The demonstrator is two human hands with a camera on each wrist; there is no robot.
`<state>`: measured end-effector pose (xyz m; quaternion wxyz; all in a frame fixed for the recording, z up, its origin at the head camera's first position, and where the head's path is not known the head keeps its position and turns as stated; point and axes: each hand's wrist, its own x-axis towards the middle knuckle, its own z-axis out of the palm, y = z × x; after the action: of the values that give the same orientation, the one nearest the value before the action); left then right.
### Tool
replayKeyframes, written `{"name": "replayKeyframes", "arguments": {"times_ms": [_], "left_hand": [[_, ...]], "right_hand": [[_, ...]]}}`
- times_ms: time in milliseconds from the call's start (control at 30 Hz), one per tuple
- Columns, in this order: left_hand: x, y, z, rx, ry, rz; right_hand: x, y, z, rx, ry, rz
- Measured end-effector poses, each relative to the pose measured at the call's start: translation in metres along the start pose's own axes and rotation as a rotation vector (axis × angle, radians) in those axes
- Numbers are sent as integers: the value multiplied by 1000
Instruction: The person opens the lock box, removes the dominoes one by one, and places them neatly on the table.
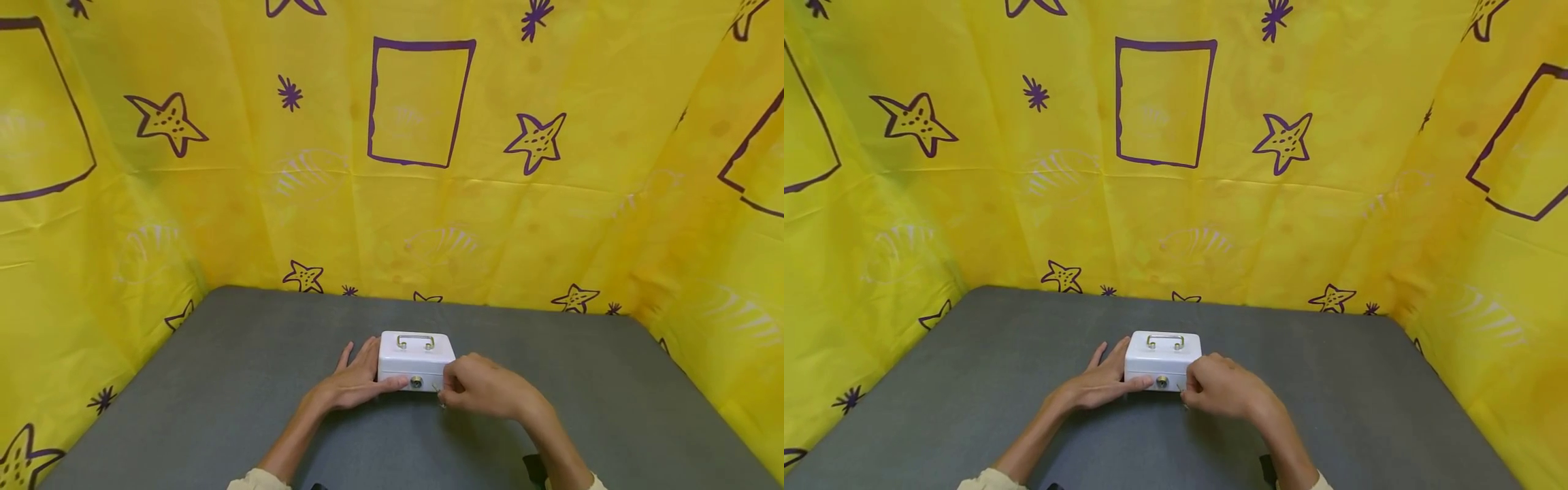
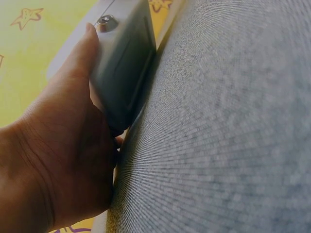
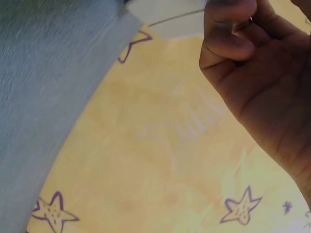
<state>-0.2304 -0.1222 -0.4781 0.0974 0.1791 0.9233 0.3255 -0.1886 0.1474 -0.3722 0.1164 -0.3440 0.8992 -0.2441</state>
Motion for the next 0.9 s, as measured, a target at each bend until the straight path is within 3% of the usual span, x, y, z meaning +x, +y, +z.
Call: {"name": "replayKeyframes", "arguments": {"times_ms": [367,567,900], "left_hand": [[-8,14,-10,17,-26,-26],[-9,13,-9,-4,-20,-3],[-1,1,-1,-4,-17,-4]], "right_hand": [[11,-15,20,-16,90,39],[12,-19,26,-87,190,64],[17,-28,33,-38,268,146]]}}
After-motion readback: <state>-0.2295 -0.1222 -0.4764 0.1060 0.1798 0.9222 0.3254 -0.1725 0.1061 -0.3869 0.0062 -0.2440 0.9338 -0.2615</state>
